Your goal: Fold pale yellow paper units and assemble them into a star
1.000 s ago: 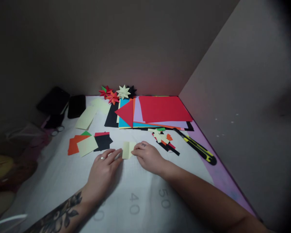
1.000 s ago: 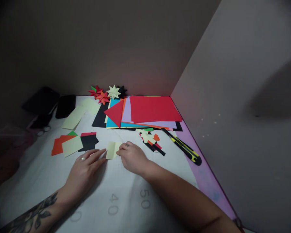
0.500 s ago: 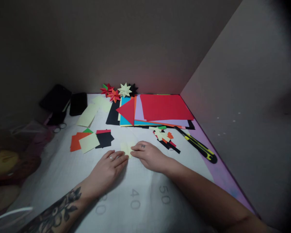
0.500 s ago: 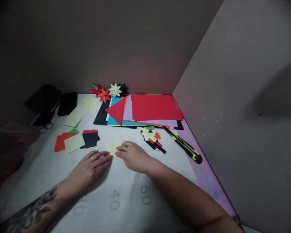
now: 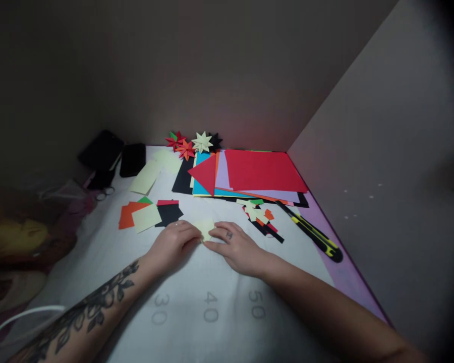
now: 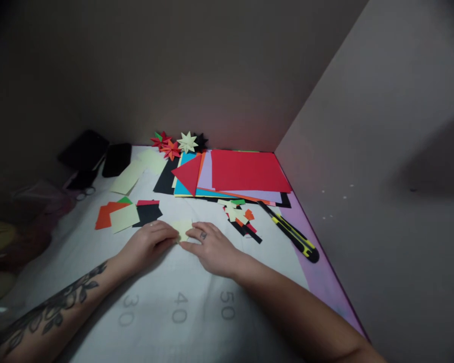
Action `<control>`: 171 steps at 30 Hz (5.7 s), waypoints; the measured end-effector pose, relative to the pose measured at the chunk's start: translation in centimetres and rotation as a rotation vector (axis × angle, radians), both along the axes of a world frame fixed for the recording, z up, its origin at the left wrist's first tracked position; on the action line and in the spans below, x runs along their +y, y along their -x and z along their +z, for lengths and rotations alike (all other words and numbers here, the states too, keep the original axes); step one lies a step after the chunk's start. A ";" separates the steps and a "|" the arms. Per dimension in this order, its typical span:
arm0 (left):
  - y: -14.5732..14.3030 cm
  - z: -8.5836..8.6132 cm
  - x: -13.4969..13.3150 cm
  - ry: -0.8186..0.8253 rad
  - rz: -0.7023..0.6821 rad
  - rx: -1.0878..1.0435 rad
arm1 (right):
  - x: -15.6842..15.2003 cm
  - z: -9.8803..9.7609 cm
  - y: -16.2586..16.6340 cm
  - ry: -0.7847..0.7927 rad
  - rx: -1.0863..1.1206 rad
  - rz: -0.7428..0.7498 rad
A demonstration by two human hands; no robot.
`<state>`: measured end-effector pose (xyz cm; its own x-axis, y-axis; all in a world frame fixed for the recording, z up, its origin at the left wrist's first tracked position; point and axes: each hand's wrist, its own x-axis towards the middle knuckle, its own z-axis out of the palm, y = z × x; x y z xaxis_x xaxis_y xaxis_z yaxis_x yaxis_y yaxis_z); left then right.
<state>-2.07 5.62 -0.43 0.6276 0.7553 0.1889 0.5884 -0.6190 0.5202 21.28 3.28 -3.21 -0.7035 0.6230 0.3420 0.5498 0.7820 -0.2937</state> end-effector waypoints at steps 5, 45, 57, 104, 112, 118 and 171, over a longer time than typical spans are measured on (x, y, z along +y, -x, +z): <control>-0.3 1.3 1.3 0.105 -0.035 0.096 | -0.1 0.3 0.2 -0.005 0.016 0.038; -1.7 1.2 2.0 0.049 0.029 0.260 | 0.1 0.4 0.0 0.077 -0.084 0.055; -2.1 1.0 1.7 0.019 0.080 0.344 | 0.1 1.0 0.4 0.056 -0.095 0.037; -2.1 0.8 0.4 0.053 0.285 0.310 | -0.2 1.2 0.3 0.092 -0.095 0.020; -2.0 0.9 0.4 0.045 0.274 0.292 | -0.2 1.7 0.5 0.148 -0.120 0.020; -1.9 0.8 0.3 0.069 0.289 0.250 | -0.1 1.9 0.6 0.166 -0.143 0.023; -2.2 0.9 0.9 0.150 0.224 0.221 | -0.2 2.4 0.6 0.205 -0.147 0.014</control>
